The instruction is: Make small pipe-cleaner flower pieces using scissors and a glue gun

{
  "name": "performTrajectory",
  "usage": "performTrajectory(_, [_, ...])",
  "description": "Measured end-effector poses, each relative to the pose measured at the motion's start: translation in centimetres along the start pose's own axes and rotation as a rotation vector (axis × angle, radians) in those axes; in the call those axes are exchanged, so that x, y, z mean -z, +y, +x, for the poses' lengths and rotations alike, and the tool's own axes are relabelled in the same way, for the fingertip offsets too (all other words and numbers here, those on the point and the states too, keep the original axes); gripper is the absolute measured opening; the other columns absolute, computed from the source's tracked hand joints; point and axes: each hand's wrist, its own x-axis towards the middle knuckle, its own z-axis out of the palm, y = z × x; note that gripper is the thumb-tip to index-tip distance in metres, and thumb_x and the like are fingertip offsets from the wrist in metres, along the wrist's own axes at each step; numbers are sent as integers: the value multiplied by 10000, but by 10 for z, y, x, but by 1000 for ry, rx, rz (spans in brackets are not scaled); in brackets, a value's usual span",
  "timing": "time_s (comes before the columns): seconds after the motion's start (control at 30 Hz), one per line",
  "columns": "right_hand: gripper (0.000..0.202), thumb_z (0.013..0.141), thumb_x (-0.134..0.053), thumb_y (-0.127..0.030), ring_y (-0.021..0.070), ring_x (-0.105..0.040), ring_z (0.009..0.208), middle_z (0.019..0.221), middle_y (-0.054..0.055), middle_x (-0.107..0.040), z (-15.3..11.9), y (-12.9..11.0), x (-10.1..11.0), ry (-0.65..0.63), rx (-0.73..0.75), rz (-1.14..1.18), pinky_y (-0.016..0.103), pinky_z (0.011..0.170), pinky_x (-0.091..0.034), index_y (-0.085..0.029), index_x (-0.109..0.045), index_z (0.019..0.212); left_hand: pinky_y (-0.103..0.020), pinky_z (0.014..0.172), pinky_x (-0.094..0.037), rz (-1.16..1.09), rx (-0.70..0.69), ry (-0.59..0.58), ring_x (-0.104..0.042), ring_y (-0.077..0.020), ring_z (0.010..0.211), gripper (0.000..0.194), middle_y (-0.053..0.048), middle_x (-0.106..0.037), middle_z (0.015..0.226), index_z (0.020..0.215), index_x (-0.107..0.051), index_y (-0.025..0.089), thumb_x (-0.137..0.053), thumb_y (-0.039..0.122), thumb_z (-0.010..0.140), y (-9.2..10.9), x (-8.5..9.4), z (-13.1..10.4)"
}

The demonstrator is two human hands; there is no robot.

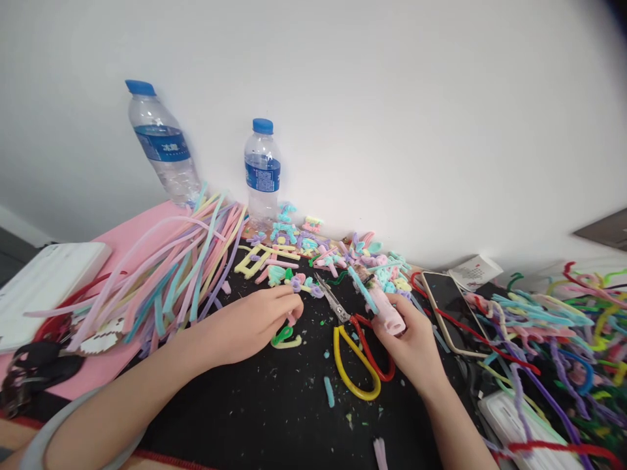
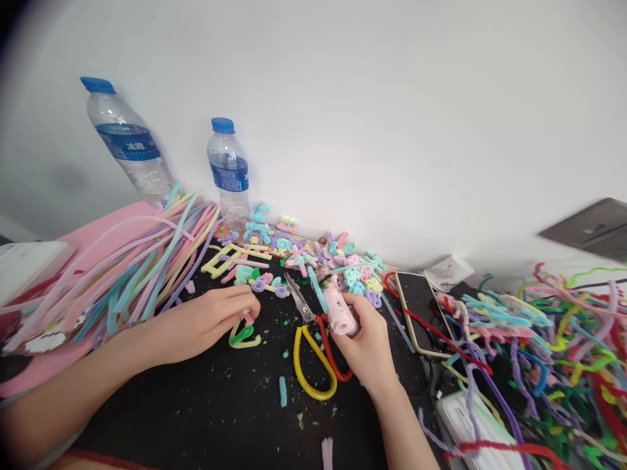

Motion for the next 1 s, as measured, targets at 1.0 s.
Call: performTrajectory(1.0, [88,787,-542,-200,138,-457,623,711,-5,-544,0,-2,1,9,-6,95,247,569,-361,-169,-574,862,-280,817,-358,-29,57,-160,-520,-142,778,137,2,-459,926,793,-604,206,-486,207,861,-6,-13,-5])
